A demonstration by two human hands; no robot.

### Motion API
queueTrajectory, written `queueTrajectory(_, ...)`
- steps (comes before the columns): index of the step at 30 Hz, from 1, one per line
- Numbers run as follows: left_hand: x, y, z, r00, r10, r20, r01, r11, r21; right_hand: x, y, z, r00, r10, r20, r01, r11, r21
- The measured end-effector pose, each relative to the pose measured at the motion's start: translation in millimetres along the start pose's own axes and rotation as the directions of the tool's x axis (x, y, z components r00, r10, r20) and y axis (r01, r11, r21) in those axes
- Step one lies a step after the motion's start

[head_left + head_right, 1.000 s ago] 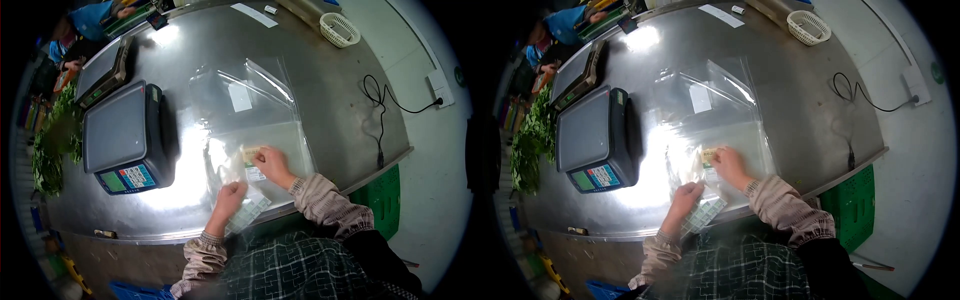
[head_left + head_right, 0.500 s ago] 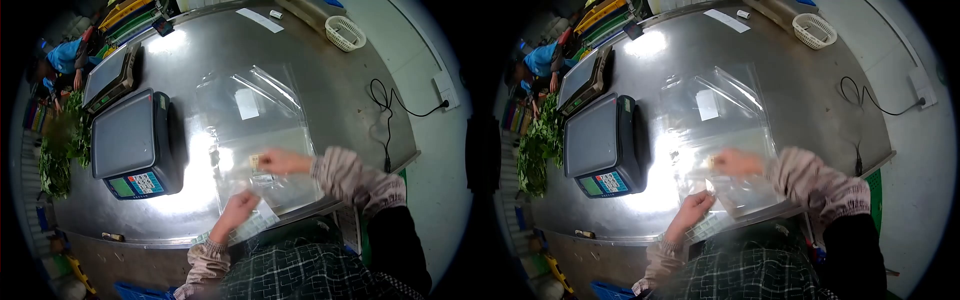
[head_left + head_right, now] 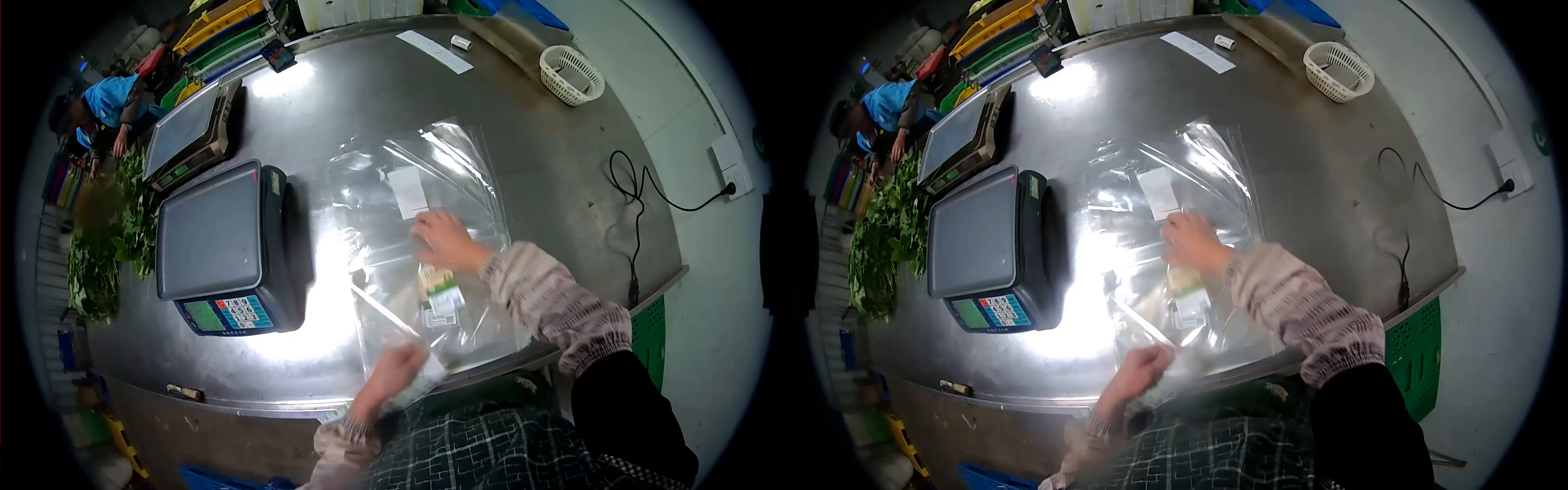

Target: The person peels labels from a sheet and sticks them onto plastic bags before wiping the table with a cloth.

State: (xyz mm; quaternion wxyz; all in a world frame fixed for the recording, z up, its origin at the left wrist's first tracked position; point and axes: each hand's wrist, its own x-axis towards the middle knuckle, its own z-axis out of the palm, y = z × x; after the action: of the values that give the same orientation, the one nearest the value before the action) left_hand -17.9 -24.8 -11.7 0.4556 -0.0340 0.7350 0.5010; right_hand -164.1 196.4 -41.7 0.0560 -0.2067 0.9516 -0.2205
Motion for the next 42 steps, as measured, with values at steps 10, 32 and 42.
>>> queueTrajectory(10, 15.0, 41.4, -11.2, 0.979, 0.129, -0.159, -0.157, 0.971, -0.181, -9.6, 35.7, 40.1, 0.982, -0.056, -0.183, 0.069, 0.996, 0.062)
queueTrajectory(32, 39.0, 6.1, -7.0, 0.984, 0.077, -0.159, -0.117, 0.959, -0.259, -148.3, -65.0, 9.1, 0.951, 0.108, 0.29, -0.303, 0.521, 0.798)
queueTrajectory(42, 41.9, 1.5, -3.0, 0.971, 0.131, -0.2, -0.163, 0.975, -0.15, -153.5, -78.6, -0.6, 0.979, 0.141, 0.15, -0.203, 0.776, 0.598)
